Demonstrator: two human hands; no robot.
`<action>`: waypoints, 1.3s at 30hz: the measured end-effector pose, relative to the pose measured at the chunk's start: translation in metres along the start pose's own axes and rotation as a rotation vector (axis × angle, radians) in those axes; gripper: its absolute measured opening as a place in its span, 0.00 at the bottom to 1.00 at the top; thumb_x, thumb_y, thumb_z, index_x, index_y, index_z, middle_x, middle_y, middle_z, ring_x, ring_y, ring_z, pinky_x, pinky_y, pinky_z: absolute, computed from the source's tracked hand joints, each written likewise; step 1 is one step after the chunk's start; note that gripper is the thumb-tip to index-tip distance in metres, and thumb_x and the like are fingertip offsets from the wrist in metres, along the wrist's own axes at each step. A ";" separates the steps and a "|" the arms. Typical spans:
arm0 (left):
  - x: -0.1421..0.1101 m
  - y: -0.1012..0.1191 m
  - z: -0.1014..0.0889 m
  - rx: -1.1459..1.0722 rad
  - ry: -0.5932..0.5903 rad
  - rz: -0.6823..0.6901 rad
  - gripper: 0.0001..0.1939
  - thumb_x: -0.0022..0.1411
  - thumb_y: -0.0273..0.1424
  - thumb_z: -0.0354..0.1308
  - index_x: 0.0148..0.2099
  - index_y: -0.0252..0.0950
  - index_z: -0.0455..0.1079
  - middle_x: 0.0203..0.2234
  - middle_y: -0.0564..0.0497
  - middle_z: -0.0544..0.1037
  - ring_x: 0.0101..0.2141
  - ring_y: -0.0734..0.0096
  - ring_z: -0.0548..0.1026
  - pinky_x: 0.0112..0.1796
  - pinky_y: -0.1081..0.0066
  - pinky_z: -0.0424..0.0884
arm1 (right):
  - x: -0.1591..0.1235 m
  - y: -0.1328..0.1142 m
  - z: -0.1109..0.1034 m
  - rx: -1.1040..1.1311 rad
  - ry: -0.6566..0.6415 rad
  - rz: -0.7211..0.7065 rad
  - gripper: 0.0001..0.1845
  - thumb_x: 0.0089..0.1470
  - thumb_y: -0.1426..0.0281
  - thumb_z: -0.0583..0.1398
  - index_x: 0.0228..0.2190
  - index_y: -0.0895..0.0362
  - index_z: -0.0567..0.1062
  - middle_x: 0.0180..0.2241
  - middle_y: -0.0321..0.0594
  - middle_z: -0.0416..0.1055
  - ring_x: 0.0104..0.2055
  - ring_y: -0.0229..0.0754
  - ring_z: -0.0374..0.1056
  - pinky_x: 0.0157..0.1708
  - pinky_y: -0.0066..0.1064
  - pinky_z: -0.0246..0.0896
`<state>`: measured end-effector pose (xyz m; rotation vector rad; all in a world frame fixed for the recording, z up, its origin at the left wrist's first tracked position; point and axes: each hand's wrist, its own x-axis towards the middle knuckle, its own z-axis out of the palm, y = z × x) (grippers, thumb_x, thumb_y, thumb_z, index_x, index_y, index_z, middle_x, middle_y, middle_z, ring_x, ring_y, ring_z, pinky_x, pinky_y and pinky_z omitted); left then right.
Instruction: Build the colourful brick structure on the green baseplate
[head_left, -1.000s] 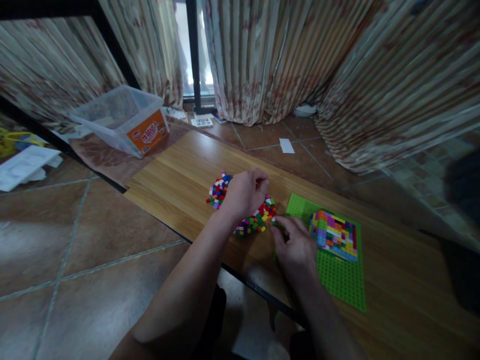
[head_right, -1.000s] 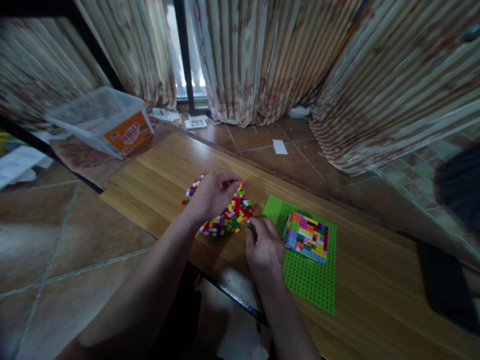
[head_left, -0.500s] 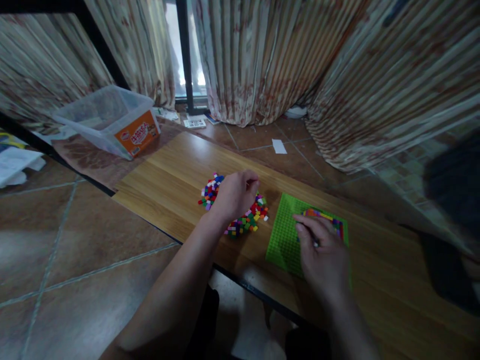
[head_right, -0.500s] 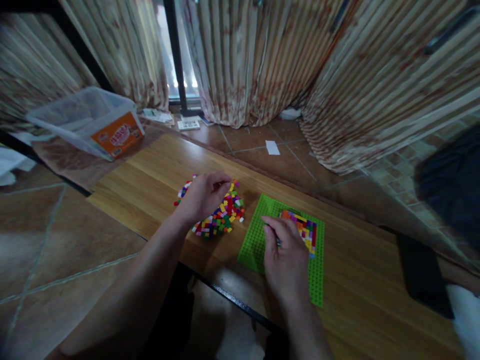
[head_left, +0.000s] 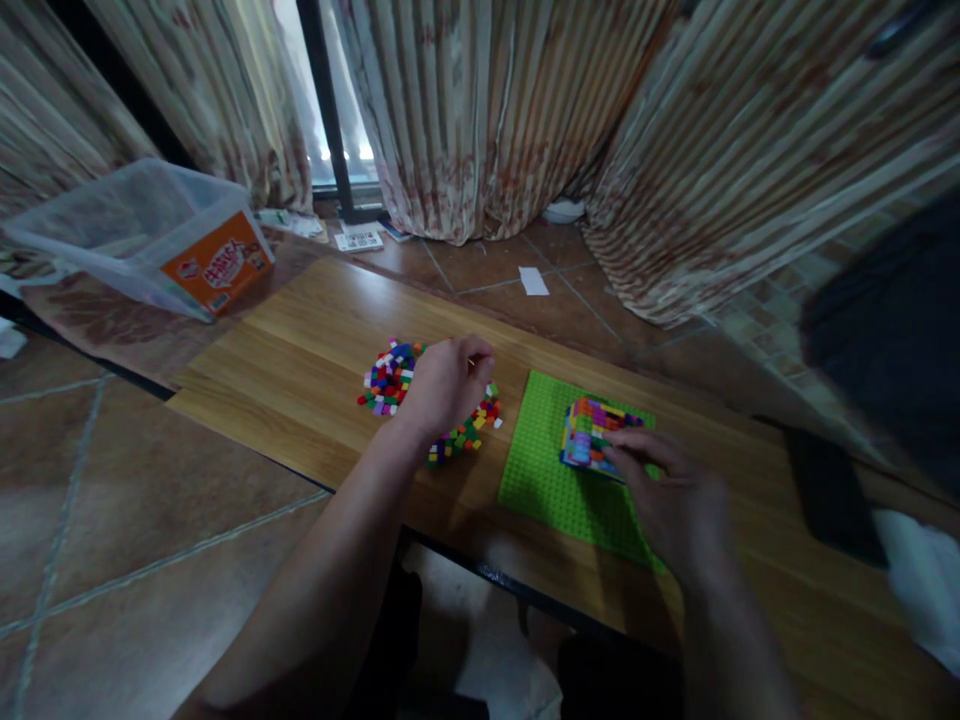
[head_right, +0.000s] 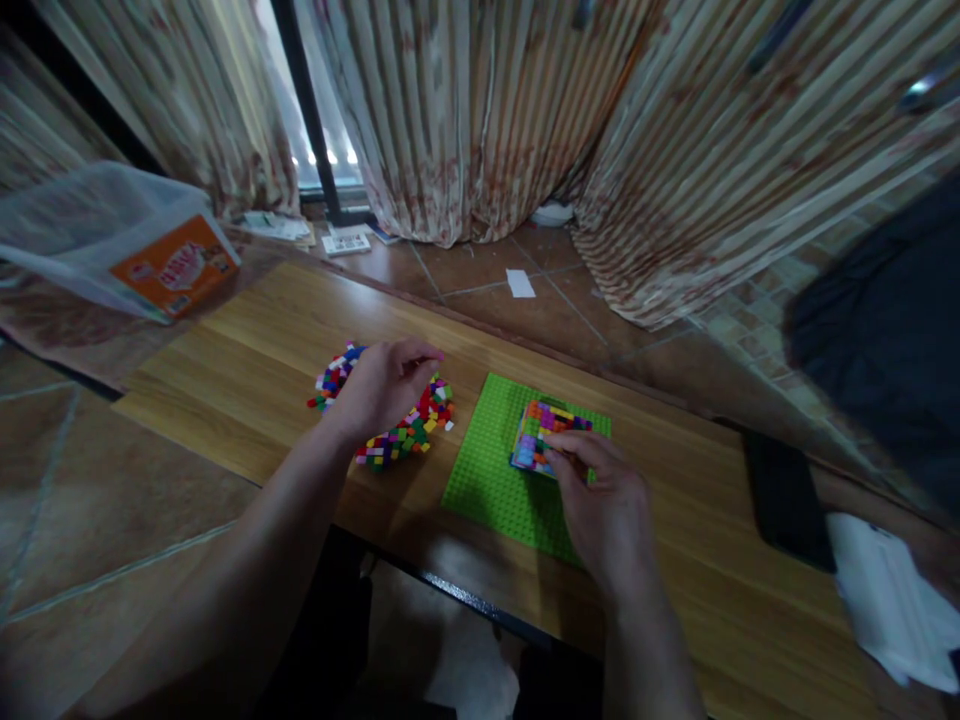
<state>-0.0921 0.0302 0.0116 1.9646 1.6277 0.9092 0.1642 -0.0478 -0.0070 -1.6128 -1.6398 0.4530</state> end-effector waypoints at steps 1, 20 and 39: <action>0.000 0.000 0.002 0.000 0.000 0.003 0.12 0.62 0.26 0.52 0.37 0.34 0.77 0.29 0.50 0.81 0.29 0.71 0.75 0.32 0.74 0.67 | 0.000 0.001 0.001 -0.003 -0.007 -0.017 0.11 0.55 0.60 0.62 0.31 0.52 0.81 0.38 0.41 0.78 0.43 0.48 0.74 0.46 0.43 0.68; 0.001 0.002 0.003 0.012 -0.026 0.032 0.12 0.62 0.25 0.51 0.38 0.33 0.77 0.30 0.48 0.81 0.30 0.71 0.75 0.34 0.72 0.67 | 0.001 0.004 0.006 -0.058 -0.025 -0.007 0.12 0.53 0.58 0.63 0.33 0.52 0.82 0.37 0.42 0.79 0.41 0.48 0.73 0.46 0.44 0.65; 0.001 0.002 0.004 0.020 -0.026 0.025 0.13 0.61 0.26 0.50 0.36 0.33 0.77 0.28 0.50 0.80 0.29 0.71 0.73 0.32 0.73 0.66 | 0.001 0.005 0.002 -0.136 -0.035 -0.013 0.14 0.55 0.58 0.61 0.34 0.52 0.82 0.38 0.42 0.80 0.41 0.49 0.74 0.45 0.43 0.66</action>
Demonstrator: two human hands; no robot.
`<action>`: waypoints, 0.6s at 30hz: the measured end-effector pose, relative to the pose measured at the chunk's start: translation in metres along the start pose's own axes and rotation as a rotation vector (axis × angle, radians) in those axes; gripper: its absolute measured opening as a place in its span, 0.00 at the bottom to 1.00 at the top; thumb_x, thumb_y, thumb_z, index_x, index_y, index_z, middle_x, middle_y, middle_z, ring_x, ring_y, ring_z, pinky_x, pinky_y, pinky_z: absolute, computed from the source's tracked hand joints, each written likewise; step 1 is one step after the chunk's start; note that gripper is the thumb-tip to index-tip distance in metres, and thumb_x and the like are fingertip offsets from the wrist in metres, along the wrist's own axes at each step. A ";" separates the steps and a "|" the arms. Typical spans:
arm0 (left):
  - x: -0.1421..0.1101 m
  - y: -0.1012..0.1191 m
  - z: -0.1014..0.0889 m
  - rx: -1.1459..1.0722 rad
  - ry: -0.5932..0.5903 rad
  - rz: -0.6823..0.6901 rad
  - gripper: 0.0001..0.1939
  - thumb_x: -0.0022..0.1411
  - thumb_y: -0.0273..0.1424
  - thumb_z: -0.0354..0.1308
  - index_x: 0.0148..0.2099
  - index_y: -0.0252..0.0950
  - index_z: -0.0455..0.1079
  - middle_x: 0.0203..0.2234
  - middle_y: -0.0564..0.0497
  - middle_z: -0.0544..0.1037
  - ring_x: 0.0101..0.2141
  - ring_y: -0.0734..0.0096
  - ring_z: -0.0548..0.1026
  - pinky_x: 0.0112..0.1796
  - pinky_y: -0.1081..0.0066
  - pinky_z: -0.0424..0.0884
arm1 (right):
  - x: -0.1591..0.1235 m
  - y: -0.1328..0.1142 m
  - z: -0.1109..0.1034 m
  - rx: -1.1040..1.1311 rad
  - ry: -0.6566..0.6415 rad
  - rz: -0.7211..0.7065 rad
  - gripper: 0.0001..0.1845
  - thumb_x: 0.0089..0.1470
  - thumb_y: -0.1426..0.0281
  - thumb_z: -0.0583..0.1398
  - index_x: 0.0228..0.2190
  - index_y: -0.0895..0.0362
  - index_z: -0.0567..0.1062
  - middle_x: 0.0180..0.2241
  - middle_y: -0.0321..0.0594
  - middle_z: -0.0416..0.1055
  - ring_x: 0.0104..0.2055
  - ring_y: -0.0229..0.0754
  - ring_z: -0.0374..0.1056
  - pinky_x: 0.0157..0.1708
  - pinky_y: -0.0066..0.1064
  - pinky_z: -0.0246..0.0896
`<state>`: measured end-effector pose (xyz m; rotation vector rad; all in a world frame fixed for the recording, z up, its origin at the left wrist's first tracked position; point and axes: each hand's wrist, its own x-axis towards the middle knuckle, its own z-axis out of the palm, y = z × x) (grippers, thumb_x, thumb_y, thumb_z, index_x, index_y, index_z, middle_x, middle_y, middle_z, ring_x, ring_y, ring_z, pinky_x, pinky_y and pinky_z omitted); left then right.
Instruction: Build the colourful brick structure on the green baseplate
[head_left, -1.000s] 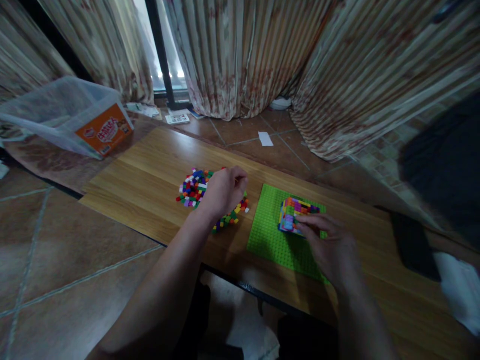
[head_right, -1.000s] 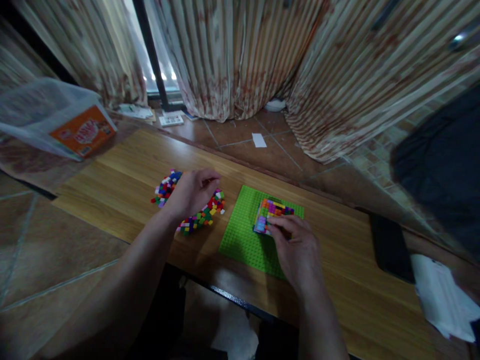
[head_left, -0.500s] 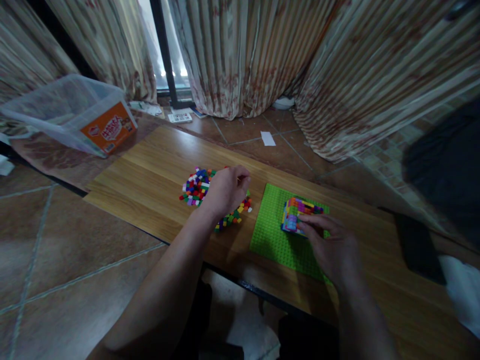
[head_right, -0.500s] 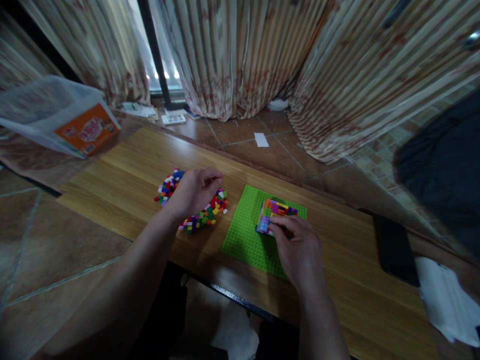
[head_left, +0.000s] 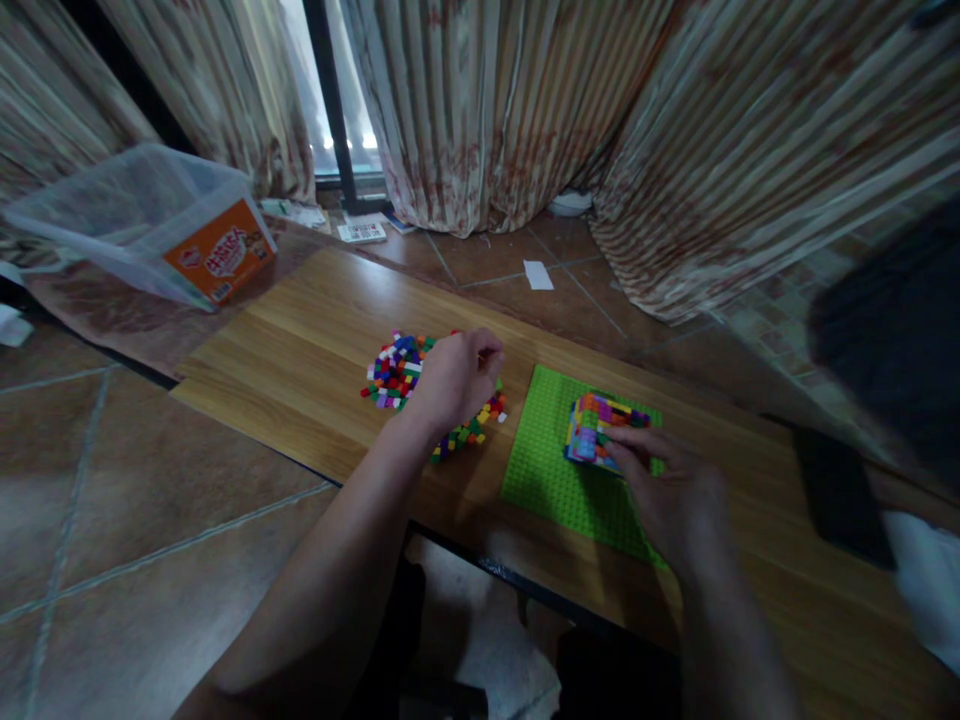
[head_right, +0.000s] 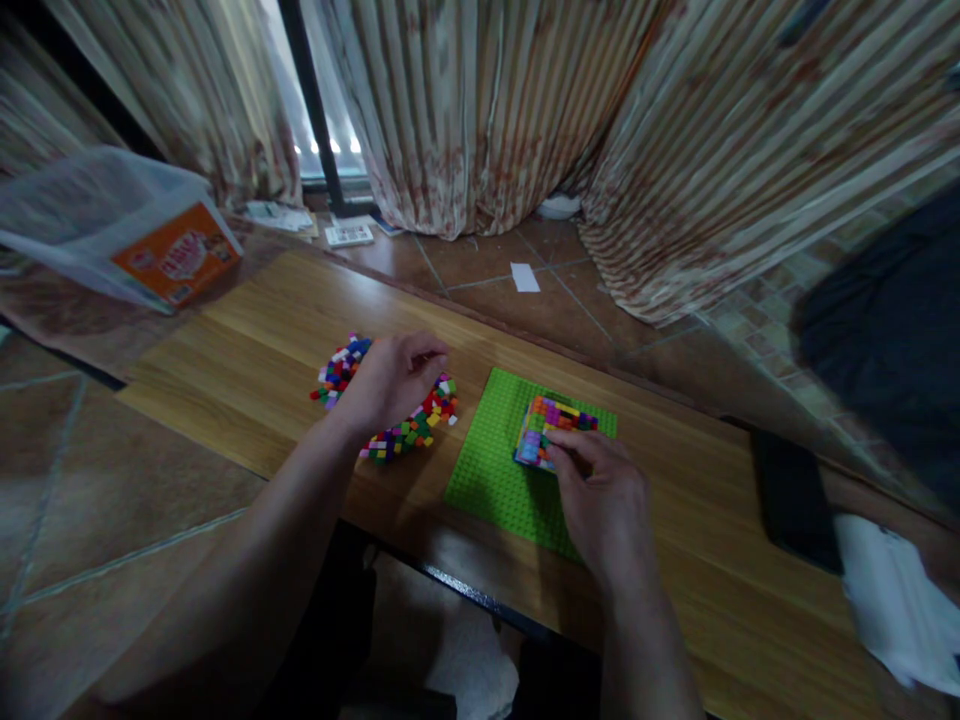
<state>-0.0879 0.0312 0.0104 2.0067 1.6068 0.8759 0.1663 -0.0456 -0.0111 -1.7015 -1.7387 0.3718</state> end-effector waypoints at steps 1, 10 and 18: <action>0.000 0.000 0.000 -0.002 -0.001 -0.003 0.13 0.61 0.26 0.50 0.37 0.33 0.77 0.28 0.50 0.80 0.28 0.71 0.73 0.32 0.73 0.66 | 0.000 0.000 0.000 -0.002 -0.004 -0.011 0.14 0.55 0.58 0.61 0.34 0.52 0.82 0.38 0.42 0.80 0.41 0.49 0.74 0.44 0.43 0.66; -0.001 -0.003 0.001 -0.004 0.010 0.027 0.12 0.61 0.26 0.51 0.36 0.33 0.77 0.28 0.50 0.80 0.28 0.71 0.72 0.32 0.72 0.66 | 0.000 0.000 0.001 0.004 -0.002 -0.082 0.12 0.56 0.60 0.61 0.32 0.52 0.82 0.38 0.42 0.80 0.42 0.48 0.74 0.46 0.43 0.65; 0.000 -0.001 0.000 -0.002 0.002 0.018 0.12 0.61 0.25 0.51 0.36 0.33 0.77 0.29 0.49 0.80 0.29 0.71 0.73 0.33 0.72 0.66 | -0.001 -0.001 0.002 0.018 0.012 -0.056 0.12 0.54 0.59 0.63 0.33 0.52 0.83 0.37 0.41 0.80 0.40 0.48 0.75 0.44 0.42 0.67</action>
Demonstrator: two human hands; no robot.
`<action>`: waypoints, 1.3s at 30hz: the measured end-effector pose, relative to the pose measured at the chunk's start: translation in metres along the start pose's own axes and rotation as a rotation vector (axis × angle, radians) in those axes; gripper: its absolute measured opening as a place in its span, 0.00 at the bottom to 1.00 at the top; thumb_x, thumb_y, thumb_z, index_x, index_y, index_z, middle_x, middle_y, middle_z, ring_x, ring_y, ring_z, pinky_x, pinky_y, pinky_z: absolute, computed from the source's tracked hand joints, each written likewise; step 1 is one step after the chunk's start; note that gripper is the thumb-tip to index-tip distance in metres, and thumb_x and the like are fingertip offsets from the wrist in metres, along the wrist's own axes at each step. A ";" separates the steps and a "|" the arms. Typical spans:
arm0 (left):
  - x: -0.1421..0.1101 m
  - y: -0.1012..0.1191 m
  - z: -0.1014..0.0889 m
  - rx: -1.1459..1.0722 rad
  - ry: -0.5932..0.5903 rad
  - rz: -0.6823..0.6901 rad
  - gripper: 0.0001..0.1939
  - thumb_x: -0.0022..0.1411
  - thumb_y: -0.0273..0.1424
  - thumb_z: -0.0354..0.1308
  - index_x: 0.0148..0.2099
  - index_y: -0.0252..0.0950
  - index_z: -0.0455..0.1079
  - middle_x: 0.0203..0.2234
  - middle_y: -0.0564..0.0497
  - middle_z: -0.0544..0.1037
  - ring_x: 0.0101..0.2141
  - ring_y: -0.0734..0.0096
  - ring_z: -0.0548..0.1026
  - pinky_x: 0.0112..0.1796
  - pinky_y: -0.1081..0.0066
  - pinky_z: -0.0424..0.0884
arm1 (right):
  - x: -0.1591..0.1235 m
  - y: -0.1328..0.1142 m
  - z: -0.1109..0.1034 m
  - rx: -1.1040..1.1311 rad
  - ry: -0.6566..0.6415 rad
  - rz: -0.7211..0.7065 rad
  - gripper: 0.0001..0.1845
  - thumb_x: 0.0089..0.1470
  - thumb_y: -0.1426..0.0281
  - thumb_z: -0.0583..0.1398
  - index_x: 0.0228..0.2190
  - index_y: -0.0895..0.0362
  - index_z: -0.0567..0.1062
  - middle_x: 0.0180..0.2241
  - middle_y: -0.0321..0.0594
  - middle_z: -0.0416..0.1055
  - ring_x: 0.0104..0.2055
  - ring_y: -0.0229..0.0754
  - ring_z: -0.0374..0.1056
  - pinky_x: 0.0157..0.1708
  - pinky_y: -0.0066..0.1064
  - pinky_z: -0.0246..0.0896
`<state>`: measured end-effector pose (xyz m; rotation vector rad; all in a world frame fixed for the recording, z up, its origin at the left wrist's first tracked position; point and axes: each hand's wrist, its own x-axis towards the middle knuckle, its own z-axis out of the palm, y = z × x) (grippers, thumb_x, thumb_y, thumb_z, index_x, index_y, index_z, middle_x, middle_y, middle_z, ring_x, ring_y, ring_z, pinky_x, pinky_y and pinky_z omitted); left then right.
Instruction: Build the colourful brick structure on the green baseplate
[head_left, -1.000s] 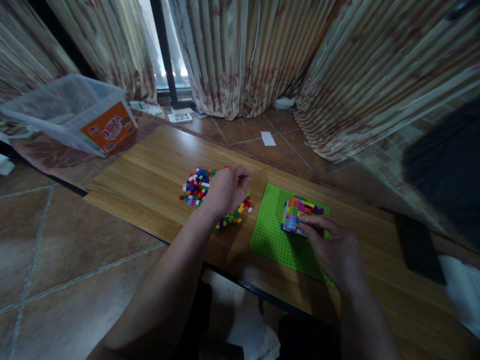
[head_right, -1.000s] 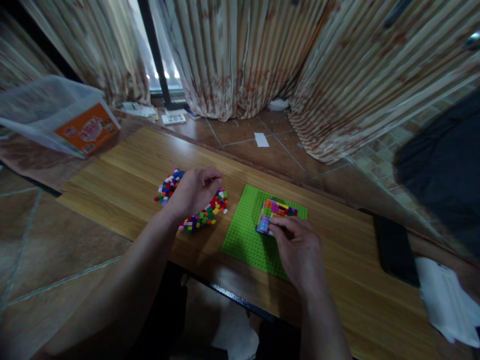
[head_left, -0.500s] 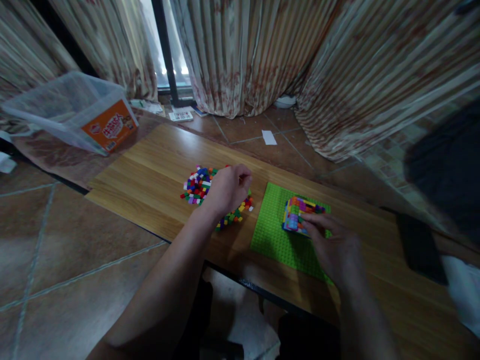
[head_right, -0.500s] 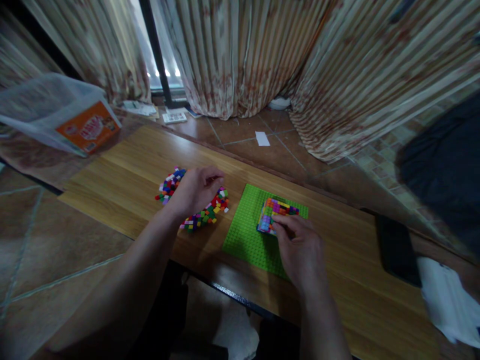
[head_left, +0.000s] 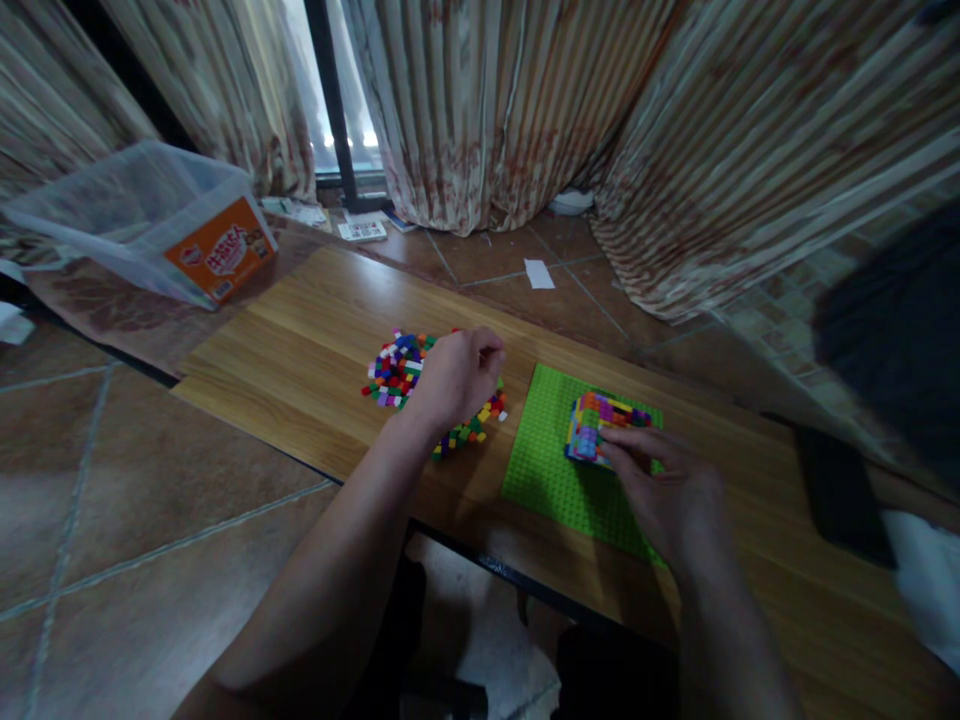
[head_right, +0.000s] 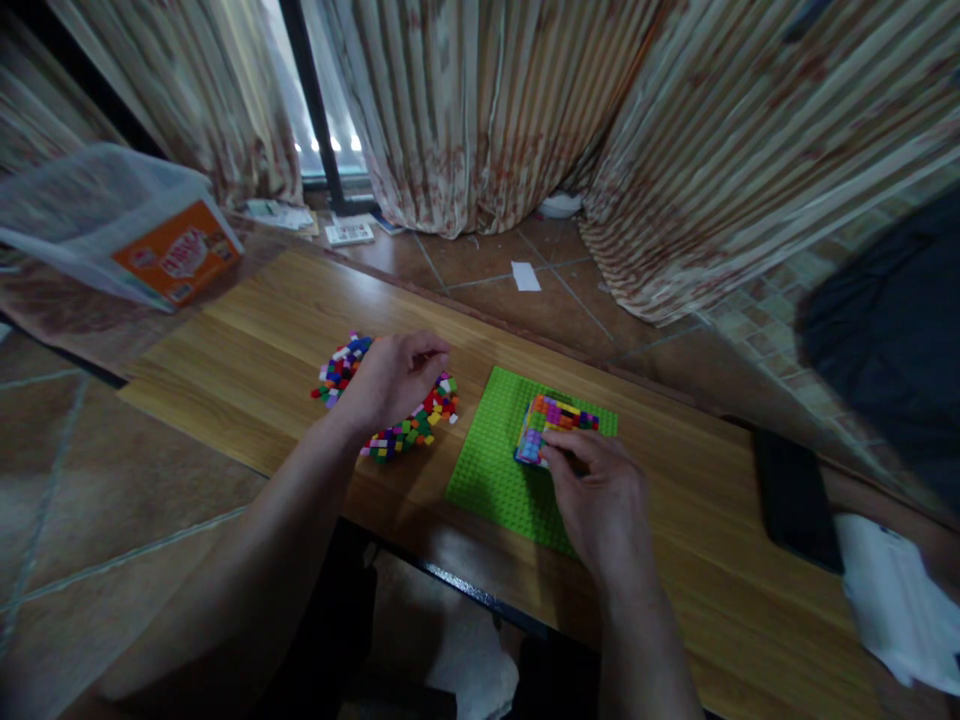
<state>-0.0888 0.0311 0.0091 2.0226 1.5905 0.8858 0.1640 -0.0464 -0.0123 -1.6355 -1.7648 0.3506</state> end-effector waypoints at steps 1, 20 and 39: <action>0.000 0.000 0.000 0.000 0.000 0.001 0.12 0.61 0.25 0.51 0.36 0.33 0.77 0.29 0.49 0.80 0.29 0.71 0.73 0.33 0.72 0.66 | 0.000 0.000 0.000 -0.004 -0.001 0.007 0.12 0.54 0.59 0.63 0.33 0.52 0.83 0.37 0.41 0.80 0.41 0.48 0.75 0.45 0.42 0.67; 0.000 0.002 -0.001 0.007 0.000 -0.008 0.13 0.60 0.24 0.50 0.35 0.32 0.77 0.28 0.49 0.80 0.28 0.71 0.72 0.32 0.72 0.65 | -0.001 0.000 0.001 -0.026 0.089 0.105 0.13 0.53 0.58 0.62 0.33 0.52 0.82 0.35 0.39 0.80 0.36 0.46 0.76 0.39 0.37 0.68; 0.001 0.000 0.002 -0.007 0.002 0.008 0.13 0.61 0.24 0.50 0.36 0.32 0.77 0.28 0.49 0.80 0.29 0.70 0.74 0.33 0.72 0.67 | 0.002 0.000 0.005 0.013 0.084 0.178 0.13 0.50 0.59 0.63 0.34 0.54 0.82 0.36 0.42 0.79 0.38 0.47 0.74 0.43 0.40 0.67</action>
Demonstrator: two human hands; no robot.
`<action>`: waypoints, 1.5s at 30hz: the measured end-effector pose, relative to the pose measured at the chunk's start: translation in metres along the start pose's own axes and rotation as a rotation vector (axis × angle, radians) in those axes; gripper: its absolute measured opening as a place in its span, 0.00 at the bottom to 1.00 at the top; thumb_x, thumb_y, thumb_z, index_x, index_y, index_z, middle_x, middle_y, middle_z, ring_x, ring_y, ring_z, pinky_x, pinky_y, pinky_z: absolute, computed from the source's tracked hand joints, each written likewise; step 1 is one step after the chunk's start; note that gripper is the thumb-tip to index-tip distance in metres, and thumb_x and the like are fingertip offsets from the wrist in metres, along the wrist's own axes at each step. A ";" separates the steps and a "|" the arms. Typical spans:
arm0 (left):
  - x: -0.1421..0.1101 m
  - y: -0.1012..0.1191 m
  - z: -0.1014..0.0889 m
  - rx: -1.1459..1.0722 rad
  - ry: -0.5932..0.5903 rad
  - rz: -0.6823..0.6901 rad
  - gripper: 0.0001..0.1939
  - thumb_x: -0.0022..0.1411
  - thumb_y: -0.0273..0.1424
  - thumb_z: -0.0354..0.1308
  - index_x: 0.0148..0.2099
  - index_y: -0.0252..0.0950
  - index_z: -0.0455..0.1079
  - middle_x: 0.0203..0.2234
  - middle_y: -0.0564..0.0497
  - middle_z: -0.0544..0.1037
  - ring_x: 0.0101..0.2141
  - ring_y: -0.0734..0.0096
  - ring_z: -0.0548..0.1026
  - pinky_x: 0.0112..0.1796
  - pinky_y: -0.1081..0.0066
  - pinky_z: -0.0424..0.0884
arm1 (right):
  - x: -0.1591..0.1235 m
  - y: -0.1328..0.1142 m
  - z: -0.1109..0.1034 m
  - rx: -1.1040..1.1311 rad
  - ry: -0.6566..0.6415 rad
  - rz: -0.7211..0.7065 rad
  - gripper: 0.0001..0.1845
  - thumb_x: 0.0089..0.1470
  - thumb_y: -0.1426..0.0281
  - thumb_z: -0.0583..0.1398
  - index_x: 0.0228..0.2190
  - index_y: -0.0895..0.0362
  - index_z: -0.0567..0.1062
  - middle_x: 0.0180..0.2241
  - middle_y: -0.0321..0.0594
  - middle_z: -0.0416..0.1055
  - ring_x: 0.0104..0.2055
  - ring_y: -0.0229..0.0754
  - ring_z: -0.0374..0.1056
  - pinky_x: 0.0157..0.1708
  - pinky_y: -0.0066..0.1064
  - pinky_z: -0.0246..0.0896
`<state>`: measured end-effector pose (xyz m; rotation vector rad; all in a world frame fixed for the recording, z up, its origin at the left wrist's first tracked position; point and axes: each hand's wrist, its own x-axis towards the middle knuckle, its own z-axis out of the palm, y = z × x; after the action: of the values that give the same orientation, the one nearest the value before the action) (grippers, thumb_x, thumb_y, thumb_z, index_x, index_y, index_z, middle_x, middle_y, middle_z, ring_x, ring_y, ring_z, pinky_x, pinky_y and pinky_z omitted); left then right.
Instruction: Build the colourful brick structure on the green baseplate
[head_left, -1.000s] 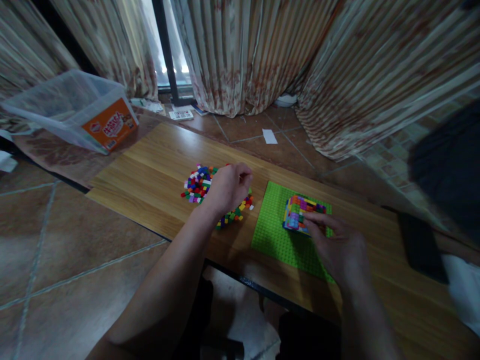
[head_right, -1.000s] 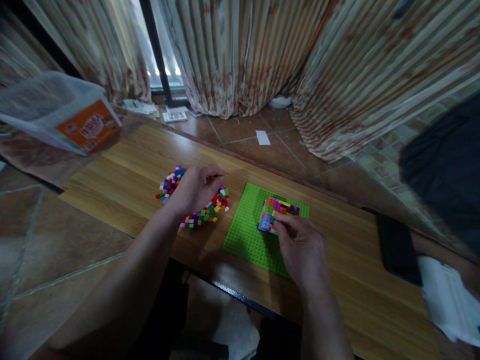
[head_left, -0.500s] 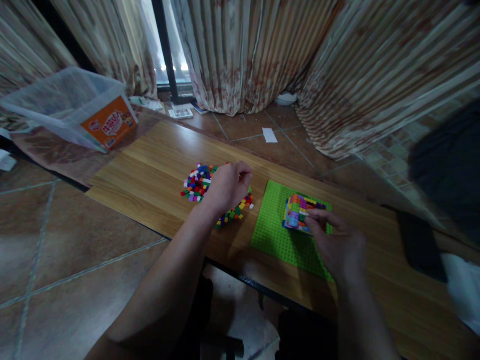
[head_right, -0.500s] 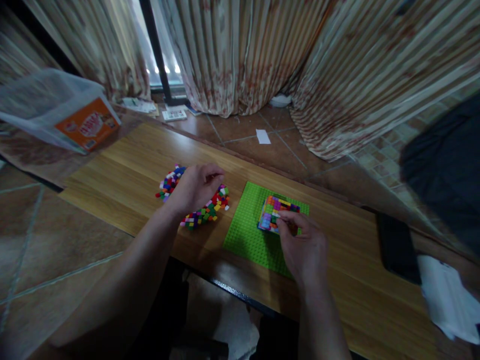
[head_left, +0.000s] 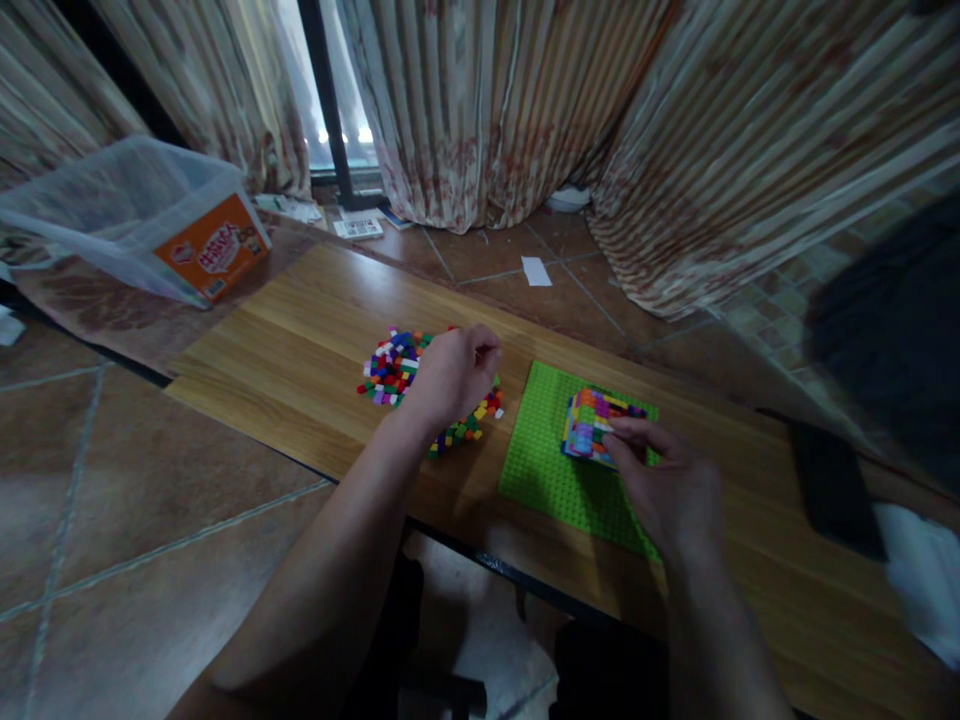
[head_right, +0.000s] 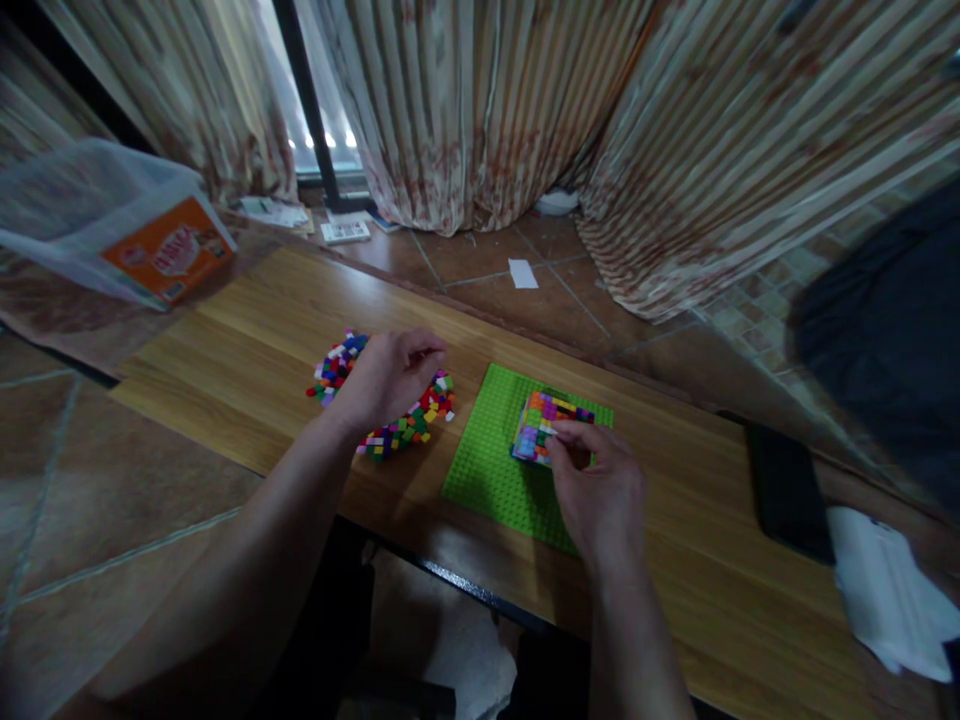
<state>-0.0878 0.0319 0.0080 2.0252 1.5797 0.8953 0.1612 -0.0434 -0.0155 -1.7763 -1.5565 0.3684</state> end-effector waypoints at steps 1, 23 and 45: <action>0.000 0.000 0.000 0.003 -0.002 -0.005 0.12 0.60 0.24 0.51 0.36 0.32 0.77 0.29 0.49 0.80 0.29 0.70 0.74 0.33 0.72 0.67 | 0.000 0.000 0.000 0.013 -0.003 0.008 0.13 0.50 0.59 0.63 0.34 0.54 0.81 0.36 0.42 0.79 0.38 0.47 0.74 0.43 0.40 0.67; 0.000 0.003 -0.001 0.016 -0.014 -0.013 0.13 0.61 0.25 0.51 0.37 0.32 0.78 0.31 0.47 0.81 0.31 0.69 0.75 0.34 0.71 0.68 | 0.004 -0.007 0.004 0.189 0.005 0.121 0.15 0.43 0.58 0.67 0.31 0.56 0.81 0.32 0.43 0.80 0.33 0.46 0.76 0.35 0.39 0.73; -0.003 -0.004 -0.006 -0.002 0.017 -0.031 0.12 0.63 0.26 0.50 0.36 0.34 0.76 0.29 0.49 0.80 0.30 0.71 0.74 0.34 0.73 0.67 | 0.002 -0.002 0.004 0.059 0.030 0.048 0.14 0.48 0.57 0.65 0.31 0.53 0.81 0.32 0.40 0.80 0.33 0.48 0.75 0.37 0.41 0.70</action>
<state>-0.0948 0.0294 0.0087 1.9913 1.6144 0.9048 0.1577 -0.0399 -0.0168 -1.7682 -1.4701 0.4041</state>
